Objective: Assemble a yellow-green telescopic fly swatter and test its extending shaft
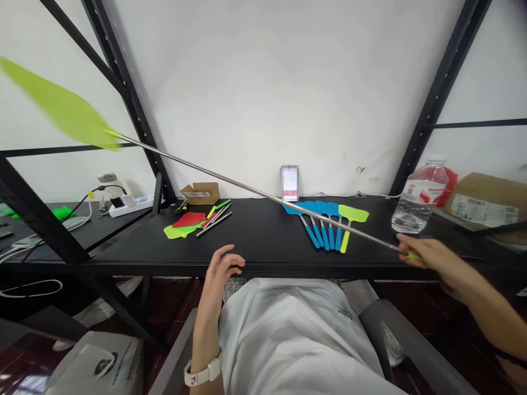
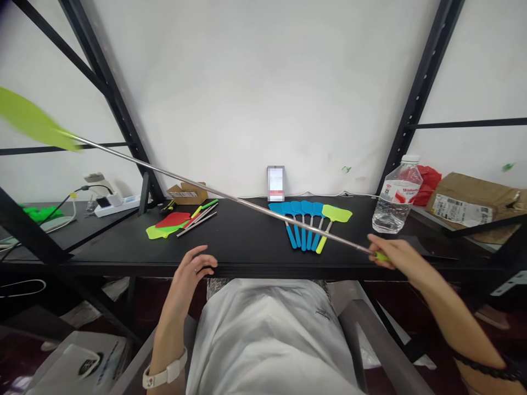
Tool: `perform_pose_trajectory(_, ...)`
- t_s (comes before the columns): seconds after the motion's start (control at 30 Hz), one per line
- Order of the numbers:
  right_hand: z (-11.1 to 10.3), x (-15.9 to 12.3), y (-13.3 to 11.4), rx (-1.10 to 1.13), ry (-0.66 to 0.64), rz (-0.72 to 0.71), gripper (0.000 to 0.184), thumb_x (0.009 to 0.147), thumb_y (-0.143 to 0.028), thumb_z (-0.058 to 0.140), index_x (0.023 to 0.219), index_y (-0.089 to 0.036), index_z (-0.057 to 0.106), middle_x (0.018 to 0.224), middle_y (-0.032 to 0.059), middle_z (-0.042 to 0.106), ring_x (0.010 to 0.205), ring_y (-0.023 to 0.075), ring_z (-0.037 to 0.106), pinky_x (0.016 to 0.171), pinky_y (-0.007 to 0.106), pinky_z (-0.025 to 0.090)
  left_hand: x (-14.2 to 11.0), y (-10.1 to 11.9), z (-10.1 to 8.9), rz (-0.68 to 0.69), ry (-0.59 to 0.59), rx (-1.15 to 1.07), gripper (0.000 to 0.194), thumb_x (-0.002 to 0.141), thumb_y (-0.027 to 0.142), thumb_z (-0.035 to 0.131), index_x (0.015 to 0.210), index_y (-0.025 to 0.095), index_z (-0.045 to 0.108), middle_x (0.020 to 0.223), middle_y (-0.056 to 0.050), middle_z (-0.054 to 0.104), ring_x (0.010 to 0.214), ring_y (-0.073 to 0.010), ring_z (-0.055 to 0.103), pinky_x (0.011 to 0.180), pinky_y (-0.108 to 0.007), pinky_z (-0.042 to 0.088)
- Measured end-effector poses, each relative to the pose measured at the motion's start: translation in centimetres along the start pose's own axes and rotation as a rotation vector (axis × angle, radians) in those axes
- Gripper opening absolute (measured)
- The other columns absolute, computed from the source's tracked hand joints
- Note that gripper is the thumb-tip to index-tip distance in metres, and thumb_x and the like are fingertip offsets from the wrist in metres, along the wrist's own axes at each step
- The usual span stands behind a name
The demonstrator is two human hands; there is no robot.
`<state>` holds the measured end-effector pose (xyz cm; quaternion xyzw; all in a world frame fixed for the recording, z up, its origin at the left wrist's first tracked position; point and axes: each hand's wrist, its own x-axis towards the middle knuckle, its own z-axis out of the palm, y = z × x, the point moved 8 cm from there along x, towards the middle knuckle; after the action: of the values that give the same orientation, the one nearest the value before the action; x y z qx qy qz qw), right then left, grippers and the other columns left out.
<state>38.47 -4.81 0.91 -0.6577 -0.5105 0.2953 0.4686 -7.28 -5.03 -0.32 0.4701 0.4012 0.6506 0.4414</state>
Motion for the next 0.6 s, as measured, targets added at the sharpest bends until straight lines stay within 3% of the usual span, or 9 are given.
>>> perform_pose_trajectory(0.1, 7.2, -2.2, -1.3, 0.145, -0.366, 0.054, 0.047, 0.074, -0.058, 0.051, 0.053, -0.016, 0.050, 0.047, 0.0014, 0.044, 0.038, 0.0048, 0.029, 0.043, 0.025, 0.017, -1.1, 0.3, 5.4, 0.009, -0.284, 0.040, 0.051, 0.072, 0.034, 0.061, 0.118, 0.018, 0.045, 0.104, -0.012, 0.059, 0.098, -0.0229, 0.053, 0.071, -0.030, 0.046)
perform_pose_trajectory(0.2, 13.3, -5.4, -3.7, 0.317, -0.748, 0.075, 0.046, 0.080, -0.059, 0.041, 0.066, -0.015, 0.048, 0.045, -0.0045, 0.034, 0.042, 0.0066, 0.025, 0.045, 0.023, 0.016, -2.7, 0.6, 10.5, 0.063, -0.548, 0.046, 0.057, 0.076, 0.034, 0.059, 0.128, 0.023, 0.038, 0.124, -0.013, 0.048, 0.116, -0.0239, 0.042, 0.085, -0.033, 0.042)
perform_pose_trajectory(0.3, 17.2, -8.2, -6.6, 0.516, -0.978, 0.095, 0.044, 0.084, -0.056, 0.035, 0.072, -0.016, 0.047, 0.050, -0.0037, 0.035, 0.046, 0.0075, 0.028, 0.049, 0.022, 0.022, -3.9, 2.2, 14.1, 0.171, -0.716, 0.000, 0.053, 0.084, 0.039, 0.048, 0.132, 0.024, 0.033, 0.129, -0.012, 0.043, 0.117, -0.0223, 0.041, 0.093, -0.035, 0.036)
perform_pose_trajectory(0.37, 19.0, -8.9, -8.5, 0.620, -1.003, 0.061, 0.038, 0.083, -0.052, 0.039, 0.074, -0.016, 0.048, 0.058, -0.0018, 0.039, 0.049, 0.0078, 0.030, 0.051, 0.023, 0.025, -3.8, 3.5, 15.4, 0.216, -0.727, -0.044, 0.049, 0.087, 0.043, 0.041, 0.130, 0.021, 0.036, 0.119, -0.013, 0.051, 0.106, -0.0211, 0.049, 0.087, -0.033, 0.040)
perform_pose_trajectory(0.47, 21.3, -8.4, -10.5, 0.774, -0.950, -0.046, 0.033, 0.079, -0.050, 0.050, 0.072, -0.018, 0.047, 0.070, -0.0005, 0.043, 0.052, 0.0074, 0.032, 0.054, 0.023, 0.030, -2.4, 4.6, 15.7, 0.243, -0.631, -0.078, 0.042, 0.088, 0.045, 0.035, 0.113, 0.015, 0.051, 0.078, -0.008, 0.060, 0.075, -0.0165, 0.055, 0.062, -0.025, 0.042)
perform_pose_trajectory(0.53, 22.9, -7.7, -11.2, 0.851, -0.927, -0.125, 0.036, 0.073, -0.051, 0.056, 0.066, -0.018, 0.044, 0.065, -0.0010, 0.041, 0.054, 0.0086, 0.035, 0.056, 0.024, 0.033, -1.2, 4.6, 15.2, 0.271, -0.535, -0.085, 0.037, 0.089, 0.044, 0.035, 0.095, 0.014, 0.056, 0.056, -0.001, 0.049, 0.061, -0.0133, 0.051, 0.053, -0.022, 0.038)
perform_pose_trajectory(0.6, 24.3, -6.8, -11.0, 0.855, -0.884, -0.145, 0.033, 0.073, -0.047, 0.058, 0.064, -0.018, 0.044, 0.062, -0.0010, 0.042, 0.058, 0.0105, 0.041, 0.059, 0.025, 0.036, -0.1, 4.4, 14.5, 0.306, -0.451, -0.083, 0.032, 0.088, 0.043, 0.038, 0.084, 0.015, 0.055, 0.050, 0.003, 0.038, 0.053, -0.0106, 0.044, 0.051, -0.021, 0.034)
